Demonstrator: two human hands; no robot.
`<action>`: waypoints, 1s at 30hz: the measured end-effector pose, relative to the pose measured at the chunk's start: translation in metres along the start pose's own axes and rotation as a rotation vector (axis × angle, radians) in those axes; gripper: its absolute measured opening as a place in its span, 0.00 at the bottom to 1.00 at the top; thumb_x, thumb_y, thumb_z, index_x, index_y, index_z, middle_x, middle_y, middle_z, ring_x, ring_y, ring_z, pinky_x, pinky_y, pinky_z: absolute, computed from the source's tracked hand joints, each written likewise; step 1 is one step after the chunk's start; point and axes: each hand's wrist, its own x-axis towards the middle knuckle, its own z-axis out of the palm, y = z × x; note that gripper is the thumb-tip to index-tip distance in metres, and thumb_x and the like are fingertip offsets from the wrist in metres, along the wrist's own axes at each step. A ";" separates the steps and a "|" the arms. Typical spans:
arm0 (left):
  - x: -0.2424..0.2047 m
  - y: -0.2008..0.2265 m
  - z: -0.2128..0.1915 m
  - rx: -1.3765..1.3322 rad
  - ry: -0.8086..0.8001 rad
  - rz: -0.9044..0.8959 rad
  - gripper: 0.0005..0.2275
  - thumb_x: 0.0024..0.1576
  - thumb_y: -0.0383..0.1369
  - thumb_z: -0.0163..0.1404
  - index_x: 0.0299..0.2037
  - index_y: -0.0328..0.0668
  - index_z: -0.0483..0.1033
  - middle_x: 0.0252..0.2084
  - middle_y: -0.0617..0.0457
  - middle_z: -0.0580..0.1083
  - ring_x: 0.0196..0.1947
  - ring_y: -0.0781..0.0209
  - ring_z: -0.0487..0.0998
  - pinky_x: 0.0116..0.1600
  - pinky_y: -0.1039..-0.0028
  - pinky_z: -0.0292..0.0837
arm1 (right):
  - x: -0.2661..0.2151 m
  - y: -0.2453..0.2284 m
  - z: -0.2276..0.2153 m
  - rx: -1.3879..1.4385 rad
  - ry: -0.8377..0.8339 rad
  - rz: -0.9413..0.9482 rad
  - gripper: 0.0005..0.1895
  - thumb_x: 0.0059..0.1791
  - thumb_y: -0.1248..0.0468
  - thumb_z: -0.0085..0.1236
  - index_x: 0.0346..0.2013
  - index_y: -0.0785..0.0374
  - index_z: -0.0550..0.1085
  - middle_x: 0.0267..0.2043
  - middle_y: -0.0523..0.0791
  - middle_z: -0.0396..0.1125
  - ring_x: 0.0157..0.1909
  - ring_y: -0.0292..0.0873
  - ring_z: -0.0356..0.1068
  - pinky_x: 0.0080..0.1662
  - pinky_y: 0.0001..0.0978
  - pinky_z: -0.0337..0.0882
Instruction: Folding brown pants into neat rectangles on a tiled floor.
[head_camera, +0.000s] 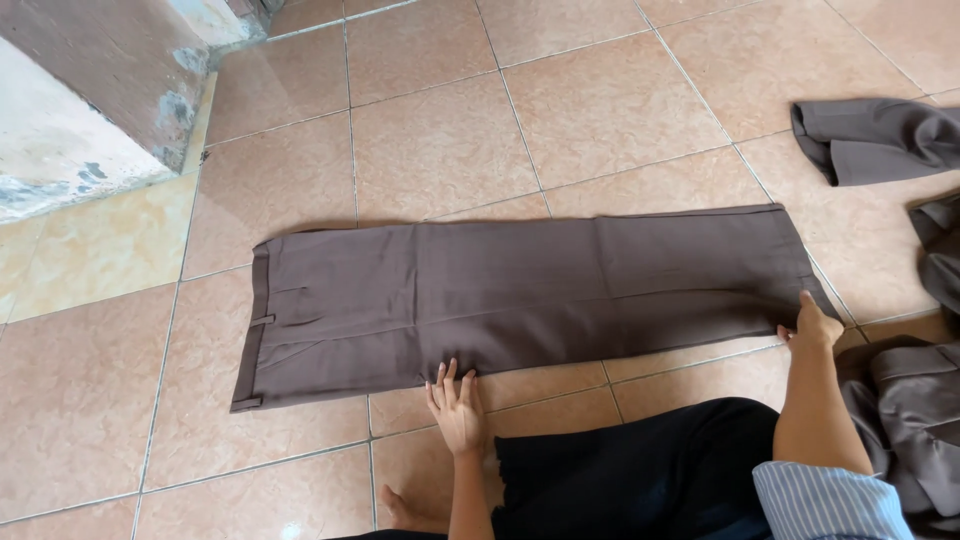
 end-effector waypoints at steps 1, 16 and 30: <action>-0.001 -0.001 0.001 0.008 -0.004 -0.007 0.08 0.60 0.34 0.51 0.45 0.47 0.81 0.63 0.53 0.71 0.68 0.53 0.66 0.74 0.52 0.53 | 0.006 0.000 0.005 0.080 -0.030 -0.005 0.26 0.51 0.52 0.66 0.53 0.63 0.64 0.50 0.47 0.68 0.34 0.37 0.71 0.33 0.23 0.78; -0.004 -0.007 0.015 0.055 0.003 -0.040 0.10 0.60 0.37 0.52 0.48 0.49 0.81 0.71 0.47 0.62 0.70 0.50 0.63 0.73 0.52 0.51 | 0.082 0.021 0.017 -0.748 0.229 -0.207 0.50 0.56 0.46 0.63 0.64 0.80 0.42 0.61 0.68 0.53 0.62 0.58 0.59 0.57 0.41 0.67; 0.002 0.004 -0.004 -0.046 -0.013 -0.012 0.08 0.61 0.35 0.49 0.37 0.42 0.78 0.53 0.53 0.75 0.63 0.53 0.70 0.74 0.49 0.48 | 0.087 0.007 0.011 -0.052 0.490 -0.773 0.05 0.54 0.62 0.56 0.36 0.58 0.72 0.36 0.41 0.77 0.34 0.31 0.83 0.38 0.16 0.85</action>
